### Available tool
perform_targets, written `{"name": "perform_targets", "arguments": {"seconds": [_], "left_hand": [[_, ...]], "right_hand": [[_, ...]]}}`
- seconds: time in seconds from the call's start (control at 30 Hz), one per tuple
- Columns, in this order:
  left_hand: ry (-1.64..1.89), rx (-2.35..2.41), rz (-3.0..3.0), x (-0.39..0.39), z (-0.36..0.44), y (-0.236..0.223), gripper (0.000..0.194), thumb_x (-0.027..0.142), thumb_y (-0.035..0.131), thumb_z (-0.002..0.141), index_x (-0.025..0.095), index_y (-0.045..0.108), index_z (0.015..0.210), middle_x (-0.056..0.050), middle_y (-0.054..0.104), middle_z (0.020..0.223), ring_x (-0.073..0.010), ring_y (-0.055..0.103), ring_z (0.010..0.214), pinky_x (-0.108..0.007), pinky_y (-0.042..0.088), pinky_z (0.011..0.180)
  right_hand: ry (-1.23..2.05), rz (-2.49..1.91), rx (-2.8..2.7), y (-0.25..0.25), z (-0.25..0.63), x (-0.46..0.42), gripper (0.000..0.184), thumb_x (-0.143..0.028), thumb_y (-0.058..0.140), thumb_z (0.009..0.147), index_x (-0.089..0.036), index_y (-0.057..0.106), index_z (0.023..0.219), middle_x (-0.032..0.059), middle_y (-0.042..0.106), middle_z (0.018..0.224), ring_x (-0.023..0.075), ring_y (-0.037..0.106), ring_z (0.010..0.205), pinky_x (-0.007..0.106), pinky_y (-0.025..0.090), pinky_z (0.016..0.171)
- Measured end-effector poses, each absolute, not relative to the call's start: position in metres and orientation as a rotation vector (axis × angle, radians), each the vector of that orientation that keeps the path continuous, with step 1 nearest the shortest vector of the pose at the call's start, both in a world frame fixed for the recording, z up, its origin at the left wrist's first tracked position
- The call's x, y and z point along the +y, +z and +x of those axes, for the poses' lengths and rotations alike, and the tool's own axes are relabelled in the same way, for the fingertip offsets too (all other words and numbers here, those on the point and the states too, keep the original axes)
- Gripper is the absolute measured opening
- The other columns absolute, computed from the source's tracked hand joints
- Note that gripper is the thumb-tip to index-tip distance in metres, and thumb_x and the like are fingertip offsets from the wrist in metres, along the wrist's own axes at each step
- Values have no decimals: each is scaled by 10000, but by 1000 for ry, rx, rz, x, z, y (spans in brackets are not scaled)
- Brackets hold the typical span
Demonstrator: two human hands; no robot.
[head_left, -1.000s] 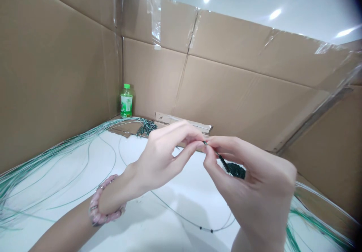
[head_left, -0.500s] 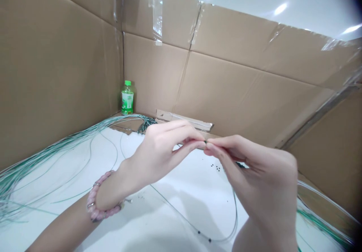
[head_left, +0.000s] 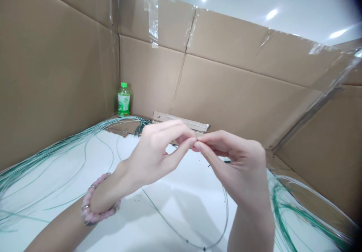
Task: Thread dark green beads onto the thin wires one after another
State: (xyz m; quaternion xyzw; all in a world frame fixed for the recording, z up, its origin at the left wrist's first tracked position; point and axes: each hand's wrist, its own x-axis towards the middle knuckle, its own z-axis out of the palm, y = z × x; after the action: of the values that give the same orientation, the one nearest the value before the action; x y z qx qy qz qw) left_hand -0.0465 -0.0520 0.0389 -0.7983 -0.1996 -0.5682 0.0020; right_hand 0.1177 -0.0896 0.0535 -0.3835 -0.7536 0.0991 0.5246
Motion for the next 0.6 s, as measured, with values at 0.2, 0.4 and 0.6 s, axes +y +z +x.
{"name": "perform_targets", "arguments": {"seconds": [0.2, 0.4, 0.6], "left_hand": [[-1713, -730, -2533, -51, -43, 35, 137, 92, 538, 843, 157, 554, 723, 37, 572, 641, -62, 502, 582, -172, 401, 535], [-1898, -670, -2647, -44, -31, 33, 116, 168, 588, 846, 153, 595, 732, 18, 621, 676, -73, 557, 609, -171, 441, 563], [-2148, -678, -2880, 2, 20, 13, 280, 353, 525, 883, 124, 619, 751, -33, 650, 670, -117, 603, 614, -216, 513, 574]], "right_hand": [[243, -1123, -1907, 56, 132, -87, 124, -199, 667, 763, -208, 678, 886, 4, 720, 856, 157, 700, 808, 260, 602, 710], [305, -990, -1837, 58, 134, -86, 92, -147, 598, 830, -184, 671, 789, -12, 687, 749, 100, 664, 713, 198, 566, 692], [266, -886, -1721, 62, 148, -94, 82, -143, 530, 879, -172, 562, 809, -33, 586, 751, 55, 594, 722, 131, 501, 660]]}}
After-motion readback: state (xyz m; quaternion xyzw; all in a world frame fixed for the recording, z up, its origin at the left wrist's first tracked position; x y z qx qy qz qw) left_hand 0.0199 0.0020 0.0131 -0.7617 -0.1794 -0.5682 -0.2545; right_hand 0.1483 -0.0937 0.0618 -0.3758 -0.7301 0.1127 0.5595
